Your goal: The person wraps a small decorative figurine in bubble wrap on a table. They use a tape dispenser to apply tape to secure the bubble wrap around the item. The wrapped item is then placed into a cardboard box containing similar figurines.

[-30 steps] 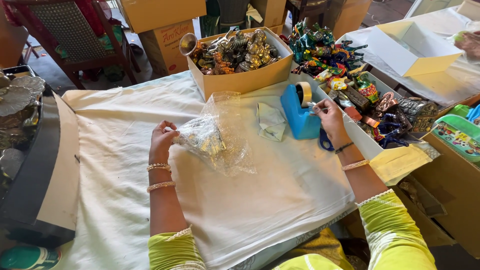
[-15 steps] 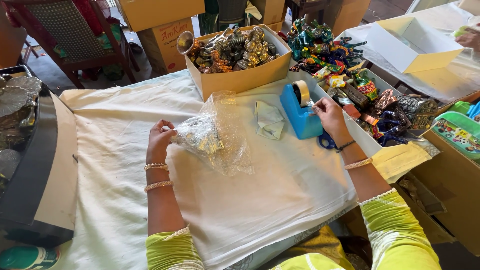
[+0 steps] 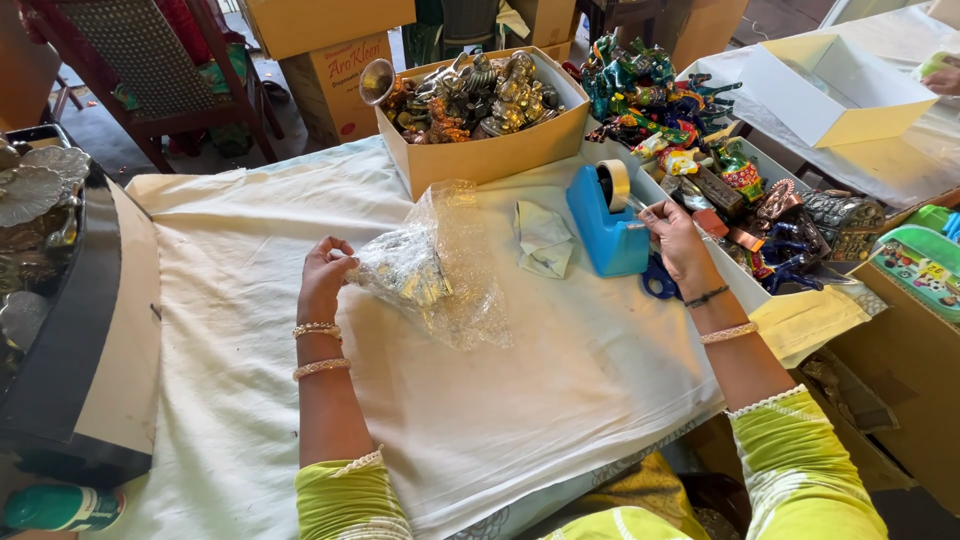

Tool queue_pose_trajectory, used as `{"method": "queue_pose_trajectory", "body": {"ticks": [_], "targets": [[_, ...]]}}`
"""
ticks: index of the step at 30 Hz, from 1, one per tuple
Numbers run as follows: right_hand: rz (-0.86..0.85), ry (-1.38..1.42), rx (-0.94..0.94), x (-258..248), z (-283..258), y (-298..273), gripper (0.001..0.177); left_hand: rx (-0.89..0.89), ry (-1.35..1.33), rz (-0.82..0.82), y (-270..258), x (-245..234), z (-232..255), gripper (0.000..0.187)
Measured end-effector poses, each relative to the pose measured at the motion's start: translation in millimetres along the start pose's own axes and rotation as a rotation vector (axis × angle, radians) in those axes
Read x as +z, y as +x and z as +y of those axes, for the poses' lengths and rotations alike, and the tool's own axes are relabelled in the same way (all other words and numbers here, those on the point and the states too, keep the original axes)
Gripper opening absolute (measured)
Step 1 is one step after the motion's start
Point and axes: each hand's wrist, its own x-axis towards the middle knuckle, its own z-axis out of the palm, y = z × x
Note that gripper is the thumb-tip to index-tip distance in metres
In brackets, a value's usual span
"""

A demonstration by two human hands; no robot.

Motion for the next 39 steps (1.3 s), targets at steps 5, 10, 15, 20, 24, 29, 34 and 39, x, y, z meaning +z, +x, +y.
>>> {"method": "queue_pose_trajectory", "body": {"ticks": [5, 10, 15, 20, 24, 29, 34, 39], "targets": [[0.059, 0.022, -0.106, 27, -41, -16, 0.013, -0.017, 0.072, 0.029, 1, -1, -1, 0.018], [0.059, -0.228, -0.205, 35, -39, -27, 0.013, -0.026, 0.055, 0.023, 1, 1, 4, 0.019], [0.143, -0.111, -0.250, 57, -55, -78, 0.044, -0.038, 0.044, 0.022, 0, 2, 4, 0.019], [0.225, 0.100, -0.190, 32, 4, -83, 0.034, -0.019, 0.074, 0.039, 0, 1, 0, 0.018], [0.235, 0.320, -0.081, 25, 51, -78, 0.012, 0.063, 0.070, 0.011, -5, -2, 2, 0.019], [0.223, 0.334, -0.137, 32, 58, -82, 0.007, 0.046, 0.035, 0.014, -6, -1, 2, 0.019], [0.148, 0.114, -0.036, 50, 50, -103, 0.008, 0.010, -0.010, 0.015, 2, 2, 0, 0.022], [-0.030, -0.068, -0.390, 119, 2, -117, 0.011, -0.022, 0.070, 0.058, -1, 2, -4, 0.023]]}}
